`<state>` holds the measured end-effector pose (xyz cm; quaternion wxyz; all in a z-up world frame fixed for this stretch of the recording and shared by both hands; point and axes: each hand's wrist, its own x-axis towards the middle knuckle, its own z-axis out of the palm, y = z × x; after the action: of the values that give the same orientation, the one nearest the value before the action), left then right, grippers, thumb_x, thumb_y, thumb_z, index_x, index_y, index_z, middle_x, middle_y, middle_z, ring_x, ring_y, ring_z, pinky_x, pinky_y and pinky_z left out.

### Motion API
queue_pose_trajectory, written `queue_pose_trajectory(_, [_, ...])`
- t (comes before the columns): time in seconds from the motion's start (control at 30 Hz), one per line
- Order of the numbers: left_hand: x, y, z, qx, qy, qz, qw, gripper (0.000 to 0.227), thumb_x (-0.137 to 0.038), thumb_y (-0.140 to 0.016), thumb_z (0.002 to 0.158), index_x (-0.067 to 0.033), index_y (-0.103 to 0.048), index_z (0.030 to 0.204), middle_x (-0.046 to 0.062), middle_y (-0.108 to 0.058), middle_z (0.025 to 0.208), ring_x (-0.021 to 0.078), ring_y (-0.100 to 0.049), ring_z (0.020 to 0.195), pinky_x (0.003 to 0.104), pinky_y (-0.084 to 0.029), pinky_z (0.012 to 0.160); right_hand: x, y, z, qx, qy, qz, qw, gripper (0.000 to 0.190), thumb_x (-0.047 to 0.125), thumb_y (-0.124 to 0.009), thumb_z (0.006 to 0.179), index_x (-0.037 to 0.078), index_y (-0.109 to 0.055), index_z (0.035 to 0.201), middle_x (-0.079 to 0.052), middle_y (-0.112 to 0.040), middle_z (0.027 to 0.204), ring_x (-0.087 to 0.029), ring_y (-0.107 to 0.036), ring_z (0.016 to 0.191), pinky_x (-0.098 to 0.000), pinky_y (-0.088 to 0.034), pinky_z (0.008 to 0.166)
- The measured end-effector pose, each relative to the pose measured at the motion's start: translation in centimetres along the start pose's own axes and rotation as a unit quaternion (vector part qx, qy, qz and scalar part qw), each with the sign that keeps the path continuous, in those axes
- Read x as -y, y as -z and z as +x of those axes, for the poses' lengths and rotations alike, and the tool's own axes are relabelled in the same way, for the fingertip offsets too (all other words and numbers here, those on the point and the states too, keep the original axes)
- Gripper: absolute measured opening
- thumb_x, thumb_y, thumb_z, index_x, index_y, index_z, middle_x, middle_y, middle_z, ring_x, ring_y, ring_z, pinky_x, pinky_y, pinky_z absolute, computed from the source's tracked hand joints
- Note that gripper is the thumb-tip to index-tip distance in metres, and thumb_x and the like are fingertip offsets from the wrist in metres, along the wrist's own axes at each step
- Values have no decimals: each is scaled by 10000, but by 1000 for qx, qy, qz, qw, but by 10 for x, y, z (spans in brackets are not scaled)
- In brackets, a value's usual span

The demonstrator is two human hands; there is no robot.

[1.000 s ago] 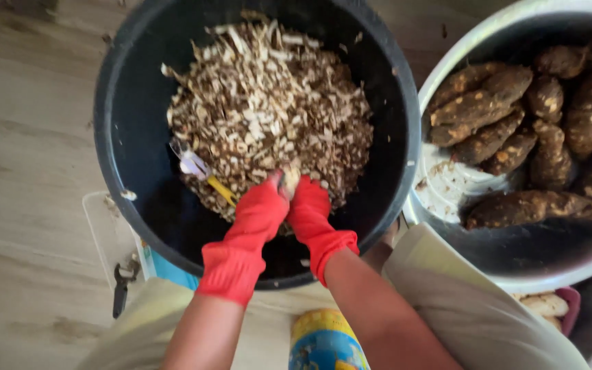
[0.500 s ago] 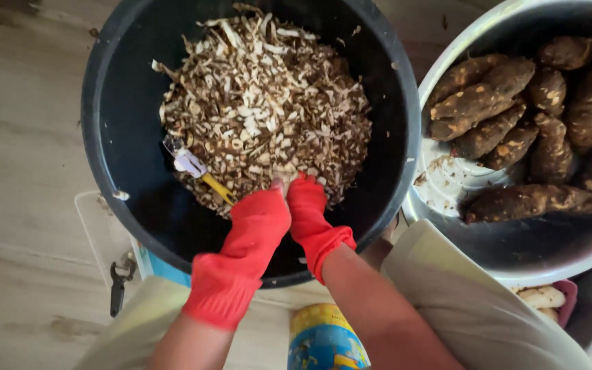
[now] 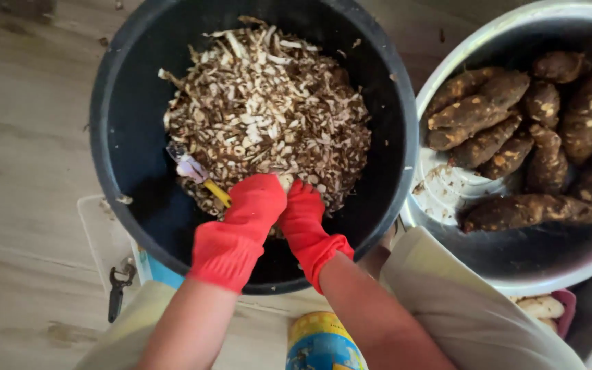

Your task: Peeling root vegetables with a hand peeler and placing them in a bowl.

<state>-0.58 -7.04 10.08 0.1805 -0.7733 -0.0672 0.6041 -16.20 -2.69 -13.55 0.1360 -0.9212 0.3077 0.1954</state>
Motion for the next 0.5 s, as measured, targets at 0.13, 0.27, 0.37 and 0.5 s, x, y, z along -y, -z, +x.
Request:
queue_pose_trajectory(0.13, [55, -60, 49, -224, -279, 26, 933, 307, -261, -560, 899, -37, -761, 839, 189, -742, 811, 444, -689, 744, 544, -526, 653, -10, -40, 10, -78, -7, 12, 997, 480, 215, -721, 772, 32, -566, 1189, -176, -608, 932, -401, -652, 831, -590, -548, 555])
queue_pose_trajectory(0.27, [61, -64, 96, -219, -260, -55, 939, 366, -430, -455, 963, -310, -527, 1300, 166, -706, 1113, 422, -659, 1022, 538, -535, 833, 3, 20, 1, 8, 0, 3, 1000, 802, 365, -878, 547, 58, -540, 1206, -153, -628, 1042, -389, -660, 937, -583, -593, 639])
queue_pose_trajectory(0.37, [67, -58, 72, -89, -203, -95, 970, 560, -536, -364, 984, -523, -380, 1543, 132, -683, 1328, 346, -639, 1260, 476, -549, 1023, 0, 33, 4, -14, -8, 25, 1000, 753, 404, -874, 527, 69, -574, 1130, -145, -644, 992, -395, -672, 924, -578, -599, 623])
queue_pose_trajectory(0.5, [67, -68, 57, -91, -186, -129, 970, 543, -476, -392, 990, -473, -413, 1532, 168, -693, 1290, 359, -639, 1257, 502, -548, 1014, -3, 31, 1, -12, -20, 32, 999, 662, 429, -827, 566, 90, -608, 1091, -127, -660, 973, -402, -667, 934, -610, -580, 658])
